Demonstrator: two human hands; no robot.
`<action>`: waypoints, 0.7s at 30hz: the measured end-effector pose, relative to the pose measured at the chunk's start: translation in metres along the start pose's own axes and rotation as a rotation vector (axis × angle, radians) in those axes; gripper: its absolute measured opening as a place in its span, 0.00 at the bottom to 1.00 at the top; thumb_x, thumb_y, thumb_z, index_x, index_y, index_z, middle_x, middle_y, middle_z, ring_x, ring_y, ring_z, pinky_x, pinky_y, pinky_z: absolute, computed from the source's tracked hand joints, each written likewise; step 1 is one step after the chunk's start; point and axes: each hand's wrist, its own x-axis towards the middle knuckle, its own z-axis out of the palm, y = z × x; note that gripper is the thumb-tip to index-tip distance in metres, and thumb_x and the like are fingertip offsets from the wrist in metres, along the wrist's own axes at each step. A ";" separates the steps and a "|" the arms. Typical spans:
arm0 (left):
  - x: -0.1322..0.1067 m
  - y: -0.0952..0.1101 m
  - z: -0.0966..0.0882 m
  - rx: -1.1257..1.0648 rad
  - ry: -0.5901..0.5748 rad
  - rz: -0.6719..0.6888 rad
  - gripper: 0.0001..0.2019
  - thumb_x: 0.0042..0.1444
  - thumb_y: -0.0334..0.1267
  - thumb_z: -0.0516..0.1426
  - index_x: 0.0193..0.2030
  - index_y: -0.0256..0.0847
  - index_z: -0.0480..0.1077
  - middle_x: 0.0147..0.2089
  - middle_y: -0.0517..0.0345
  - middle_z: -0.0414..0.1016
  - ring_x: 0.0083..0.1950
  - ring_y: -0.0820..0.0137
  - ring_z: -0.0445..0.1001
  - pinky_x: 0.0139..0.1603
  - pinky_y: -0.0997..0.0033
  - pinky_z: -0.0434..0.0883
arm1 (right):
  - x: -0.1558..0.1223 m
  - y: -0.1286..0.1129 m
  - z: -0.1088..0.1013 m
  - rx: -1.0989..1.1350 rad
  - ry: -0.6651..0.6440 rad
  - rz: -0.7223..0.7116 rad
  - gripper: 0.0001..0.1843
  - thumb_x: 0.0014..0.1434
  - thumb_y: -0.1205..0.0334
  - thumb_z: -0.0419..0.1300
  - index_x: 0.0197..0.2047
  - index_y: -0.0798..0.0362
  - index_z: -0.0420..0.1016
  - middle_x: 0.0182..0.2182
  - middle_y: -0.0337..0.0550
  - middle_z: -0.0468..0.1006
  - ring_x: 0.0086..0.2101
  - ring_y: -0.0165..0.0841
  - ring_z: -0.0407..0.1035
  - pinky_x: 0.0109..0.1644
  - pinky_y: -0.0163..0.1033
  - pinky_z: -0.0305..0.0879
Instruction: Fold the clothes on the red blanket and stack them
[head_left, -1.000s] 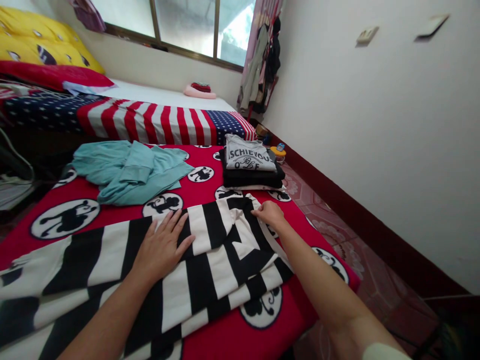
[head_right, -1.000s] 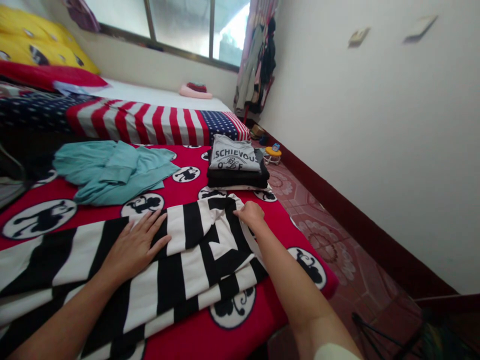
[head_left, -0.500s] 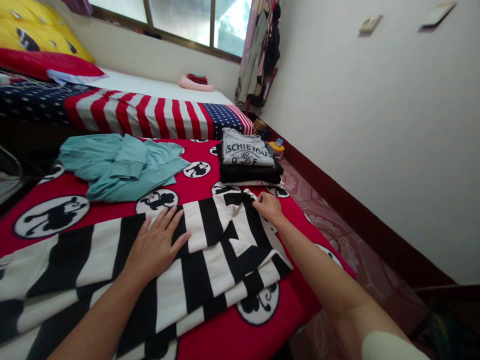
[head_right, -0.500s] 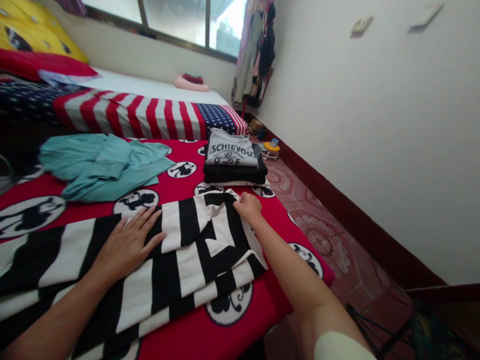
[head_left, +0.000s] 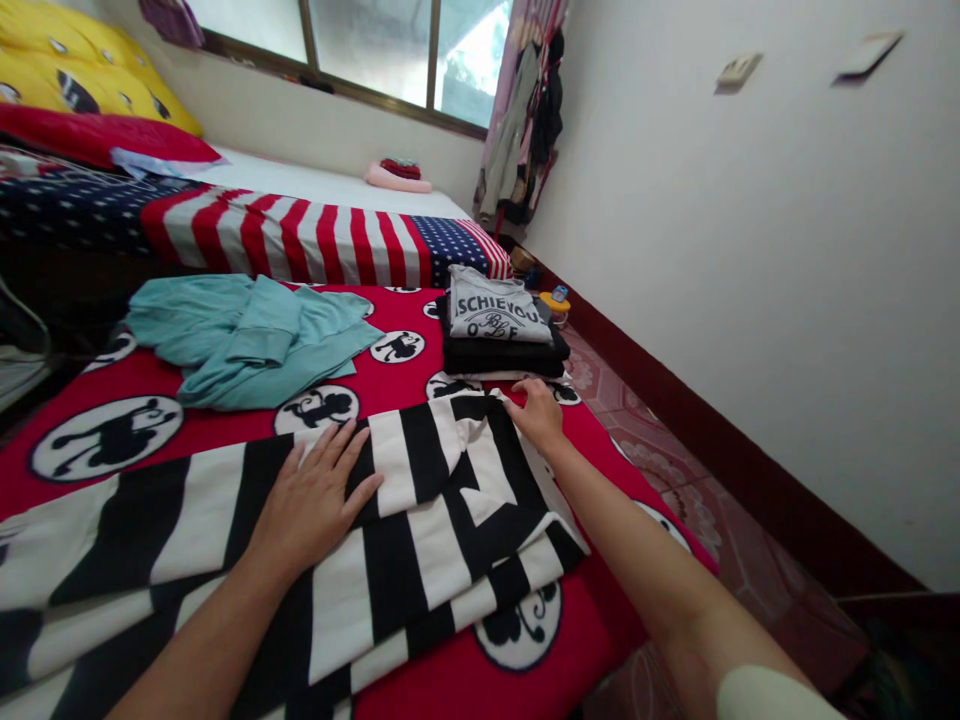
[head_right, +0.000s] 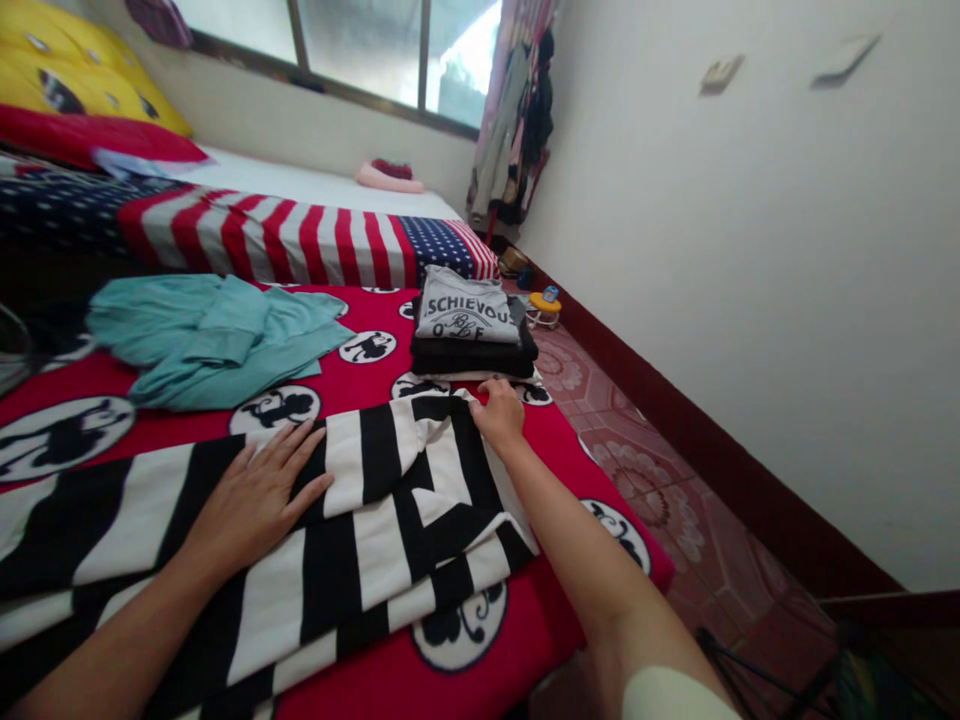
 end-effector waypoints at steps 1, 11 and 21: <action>0.000 0.000 0.000 0.006 0.001 0.001 0.33 0.64 0.55 0.42 0.69 0.38 0.56 0.72 0.49 0.54 0.73 0.55 0.51 0.69 0.44 0.50 | 0.005 -0.002 0.001 -0.022 -0.010 -0.050 0.15 0.60 0.57 0.56 0.49 0.52 0.72 0.48 0.47 0.75 0.49 0.38 0.68 0.47 0.37 0.62; 0.000 -0.001 0.002 0.018 -0.004 -0.007 0.32 0.63 0.55 0.44 0.70 0.40 0.56 0.73 0.51 0.53 0.72 0.55 0.52 0.69 0.44 0.51 | 0.038 -0.019 0.015 -0.186 -0.052 -0.127 0.13 0.66 0.63 0.50 0.45 0.55 0.74 0.44 0.52 0.78 0.45 0.39 0.73 0.44 0.38 0.63; -0.001 0.002 -0.002 0.021 -0.012 -0.002 0.33 0.64 0.55 0.42 0.69 0.37 0.56 0.72 0.49 0.53 0.73 0.55 0.51 0.69 0.45 0.51 | 0.022 -0.045 0.012 -0.254 0.039 -0.074 0.11 0.63 0.67 0.52 0.47 0.55 0.70 0.48 0.54 0.73 0.50 0.42 0.65 0.48 0.42 0.62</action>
